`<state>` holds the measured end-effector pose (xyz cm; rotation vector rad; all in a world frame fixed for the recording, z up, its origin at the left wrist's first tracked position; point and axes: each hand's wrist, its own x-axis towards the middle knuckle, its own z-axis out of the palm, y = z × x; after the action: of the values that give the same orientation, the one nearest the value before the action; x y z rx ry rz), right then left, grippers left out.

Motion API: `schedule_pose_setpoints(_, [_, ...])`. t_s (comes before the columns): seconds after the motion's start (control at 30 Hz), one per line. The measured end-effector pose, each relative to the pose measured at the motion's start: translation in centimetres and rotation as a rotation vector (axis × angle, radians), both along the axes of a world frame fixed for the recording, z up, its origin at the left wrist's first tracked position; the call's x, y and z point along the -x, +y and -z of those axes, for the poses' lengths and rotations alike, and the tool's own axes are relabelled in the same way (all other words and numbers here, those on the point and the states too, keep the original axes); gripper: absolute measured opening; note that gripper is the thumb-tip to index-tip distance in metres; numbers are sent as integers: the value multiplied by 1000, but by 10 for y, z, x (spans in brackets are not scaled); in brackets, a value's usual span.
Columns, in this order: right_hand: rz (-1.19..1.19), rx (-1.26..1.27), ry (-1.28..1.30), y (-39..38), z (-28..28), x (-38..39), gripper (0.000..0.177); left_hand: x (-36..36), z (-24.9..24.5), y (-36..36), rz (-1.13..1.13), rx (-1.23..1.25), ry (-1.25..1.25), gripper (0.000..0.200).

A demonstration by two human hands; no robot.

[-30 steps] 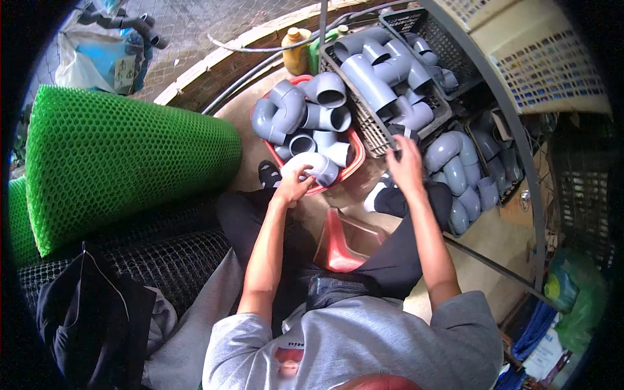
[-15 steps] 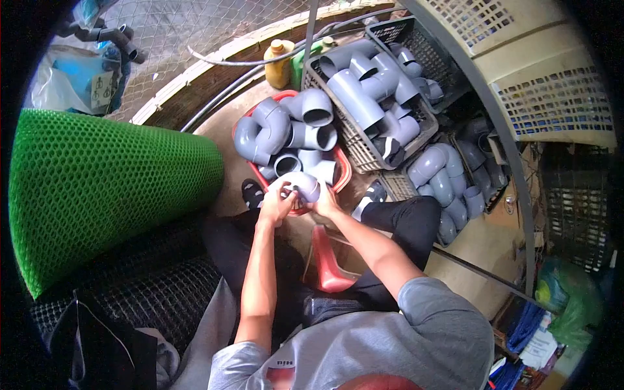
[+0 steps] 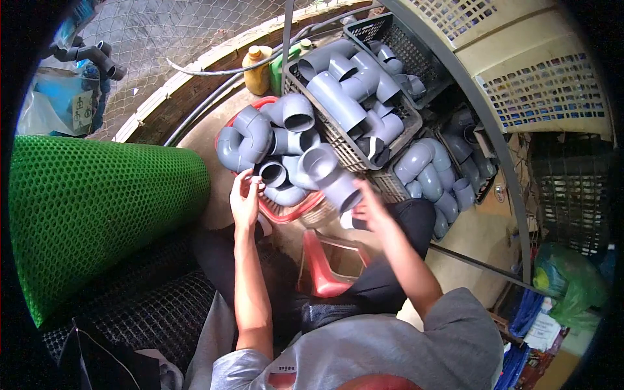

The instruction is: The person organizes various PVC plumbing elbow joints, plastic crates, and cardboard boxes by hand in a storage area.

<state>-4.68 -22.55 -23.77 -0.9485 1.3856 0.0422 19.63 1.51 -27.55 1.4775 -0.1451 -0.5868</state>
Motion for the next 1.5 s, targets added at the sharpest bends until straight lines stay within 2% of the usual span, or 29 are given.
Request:
schedule_pose_setpoints(0.07, [179, -44, -82, -53, -15, 16, 80, 2, -4, -2, -3, 1, 17, 32])
schedule_pose_setpoints(0.13, [229, 129, -174, -110, -57, 14, 79, 3, 0, -4, 35, -33, -23, 33])
schedule_pose_setpoints(0.2, [185, 260, -165, -207, -46, 29, 87, 7, 6, -8, 23, -48, -54, 35])
schedule_pose_setpoints(0.27, [252, 414, -48, -262, -64, 6, 93, 10, 2, -9, 101, -123, -74, 36])
schedule_pose_setpoints(0.33, [353, 422, 65, -344, -36, -10, 101, 11, 3, -10, 122, -144, -128, 36])
schedule_pose_setpoints(0.37, [342, 425, 65, -366, -32, -25, 101, 12, 7, -10, 129, -150, -96, 37])
schedule_pose_setpoints(0.43, [555, 368, 36, -394, -20, -47, 95, 15, 13, -11, 154, -174, -69, 39])
schedule_pose_setpoints(0.47, [554, 362, 43, -404, -7, -54, 95, 15, 13, -13, 155, -181, -64, 39])
schedule_pose_setpoints(0.53, [441, 344, 27, -415, 16, -61, 83, 15, 7, -18, 257, -261, -169, 40])
schedule_pose_setpoints(0.57, [410, 349, 62, -401, 7, -72, 68, 14, -5, -21, 293, -304, -146, 41])
schedule_pose_setpoints(0.6, [411, 343, 59, -396, 14, -78, 68, 14, -7, -22, 319, -313, -92, 39])
schedule_pose_setpoints(0.67, [255, 472, 197, -389, 24, -90, 61, 13, -11, -24, 339, -347, -58, 39])
schedule_pose_setpoints(0.7, [111, 559, 161, -373, 25, -90, 52, 14, -10, -26, 332, -351, -54, 39])
schedule_pose_setpoints(0.8, [-36, 775, -53, -272, 6, -98, 28, 15, 2, -20, 324, -475, -194, 43])
schedule_pose_setpoints(0.87, [-197, 781, -255, -203, 11, -90, 15, 21, 54, -9, 334, -445, -38, 43])
schedule_pose_setpoints(0.93, [-401, 686, -385, -137, 41, -79, 9, 33, 90, -10, 344, -579, 62, 52])
schedule_pose_setpoints(0.97, [-409, 553, -361, -98, 51, -76, 10, 39, 131, -9, 339, -544, 149, 65])
schedule_pose_setpoints(1.0, [-654, 586, -241, -72, 75, -72, 18, 42, 144, -13, 343, -610, 149, 71])
schedule_pose_setpoints(1.07, [-660, 649, -292, -27, 168, -61, 17, 51, 177, -24, 201, -679, 147, 71])
schedule_pose_setpoints(1.1, [-516, 457, -187, -7, 175, -68, 18, 53, 177, -28, 198, -680, 141, 71])
schedule_pose_setpoints(1.13, [-372, 265, -82, 12, 178, -75, 18, 55, 177, -32, 120, -682, 236, 69])
schedule_pose_setpoints(1.17, [-367, 261, -79, 31, 173, -75, 18, 62, 176, -28, 48, -685, 339, 67])
schedule_pose_setpoints(1.2, [-151, 44, -148, 40, 166, -81, 16, 65, 182, -27, 56, -683, 332, 67])
schedule_pose_setpoints(1.23, [65, -171, -214, 43, 158, -84, 15, 71, 188, -24, 35, -527, 459, 63])
schedule_pose_setpoints(1.27, [72, -165, -215, 41, 174, -83, 15, 75, 194, -22, 13, -370, 584, 58])
schedule_pose_setpoints(1.33, [-101, 88, -213, 41, 224, -73, 13, 88, 198, -19, 40, -335, 532, 52])
schedule_pose_setpoints(1.4, [-145, 149, -230, 43, 210, -76, 11, 88, 193, -22, 77, -130, 616, 52])
schedule_pose_setpoints(1.47, [-237, 270, -266, 44, 190, -84, 12, 78, 187, -44, 55, -123, 627, 56])
schedule_pose_setpoints(1.5, [-203, 242, -275, 50, 163, -88, 12, 77, 181, -50, -12, -114, 661, 58])
